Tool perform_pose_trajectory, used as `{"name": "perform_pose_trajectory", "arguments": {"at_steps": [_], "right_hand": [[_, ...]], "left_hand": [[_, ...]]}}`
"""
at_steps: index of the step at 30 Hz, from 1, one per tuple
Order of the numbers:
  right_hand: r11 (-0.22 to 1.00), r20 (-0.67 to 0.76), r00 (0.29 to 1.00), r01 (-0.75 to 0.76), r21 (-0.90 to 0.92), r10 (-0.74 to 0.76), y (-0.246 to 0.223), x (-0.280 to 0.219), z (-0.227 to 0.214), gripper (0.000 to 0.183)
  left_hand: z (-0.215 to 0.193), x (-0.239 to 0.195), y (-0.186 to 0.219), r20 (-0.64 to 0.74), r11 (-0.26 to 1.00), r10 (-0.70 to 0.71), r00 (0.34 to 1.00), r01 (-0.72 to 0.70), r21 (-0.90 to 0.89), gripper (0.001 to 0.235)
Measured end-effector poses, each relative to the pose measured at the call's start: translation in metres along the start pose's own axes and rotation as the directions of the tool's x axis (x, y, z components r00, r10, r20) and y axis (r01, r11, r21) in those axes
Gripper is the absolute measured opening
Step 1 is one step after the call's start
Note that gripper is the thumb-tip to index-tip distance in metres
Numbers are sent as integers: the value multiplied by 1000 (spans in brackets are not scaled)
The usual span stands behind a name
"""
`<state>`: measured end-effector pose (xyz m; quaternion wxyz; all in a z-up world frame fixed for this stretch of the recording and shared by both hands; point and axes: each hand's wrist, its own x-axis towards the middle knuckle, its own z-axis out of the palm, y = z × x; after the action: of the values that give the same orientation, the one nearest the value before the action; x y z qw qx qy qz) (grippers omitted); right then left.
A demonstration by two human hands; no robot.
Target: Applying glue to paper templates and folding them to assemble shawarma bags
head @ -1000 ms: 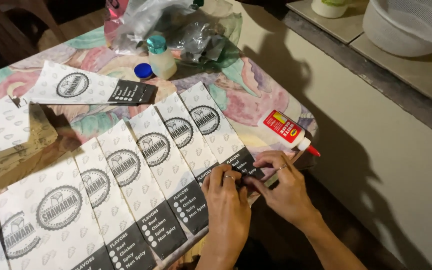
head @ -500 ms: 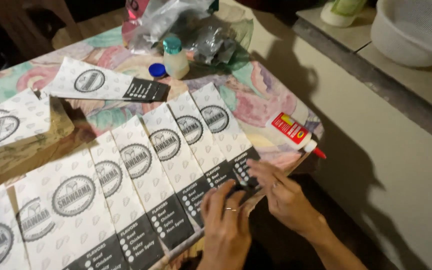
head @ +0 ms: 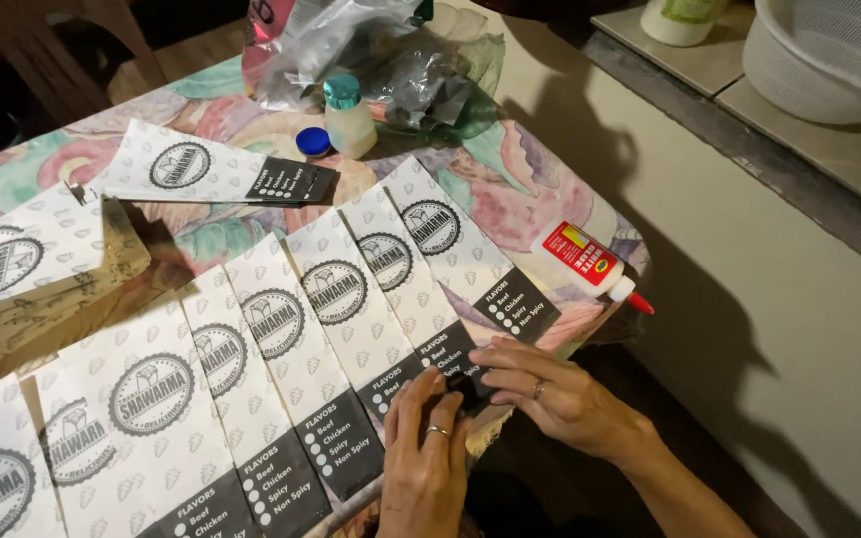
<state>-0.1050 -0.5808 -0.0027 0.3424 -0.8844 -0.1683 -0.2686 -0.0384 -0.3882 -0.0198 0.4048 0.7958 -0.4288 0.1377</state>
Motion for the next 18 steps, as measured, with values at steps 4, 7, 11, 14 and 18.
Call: {"name": "perform_pose_trajectory", "arguments": {"at_steps": [4, 7, 11, 14, 18], "right_hand": [[999, -20, 1000, 5, 36, -4, 1, -3, -3, 13], [999, -20, 1000, -9, 50, 10, 3, -5, -3, 10], [996, -55, 997, -58, 70, 62, 2, -6, 3, 9], [973, -100, 978, -162, 166, 181, -4, -1, 7, 8], [967, -181, 951, -241, 80, 252, -16, 14, 7, 4]], "left_hand": [[-2, 2, 2, -41, 992, 124, 991, -125, -26, 8], [-4, 4, 4, -36, 989, 143, 989, -144, -25, 10], [0, 4, 6, -49, 991, 132, 990, -133, -19, 8], [0, 10, 10, -35, 998, 6, 999, -9, -64, 9], [5, 13, 8, -31, 983, -156, 987, 152, -104, 8]]}}
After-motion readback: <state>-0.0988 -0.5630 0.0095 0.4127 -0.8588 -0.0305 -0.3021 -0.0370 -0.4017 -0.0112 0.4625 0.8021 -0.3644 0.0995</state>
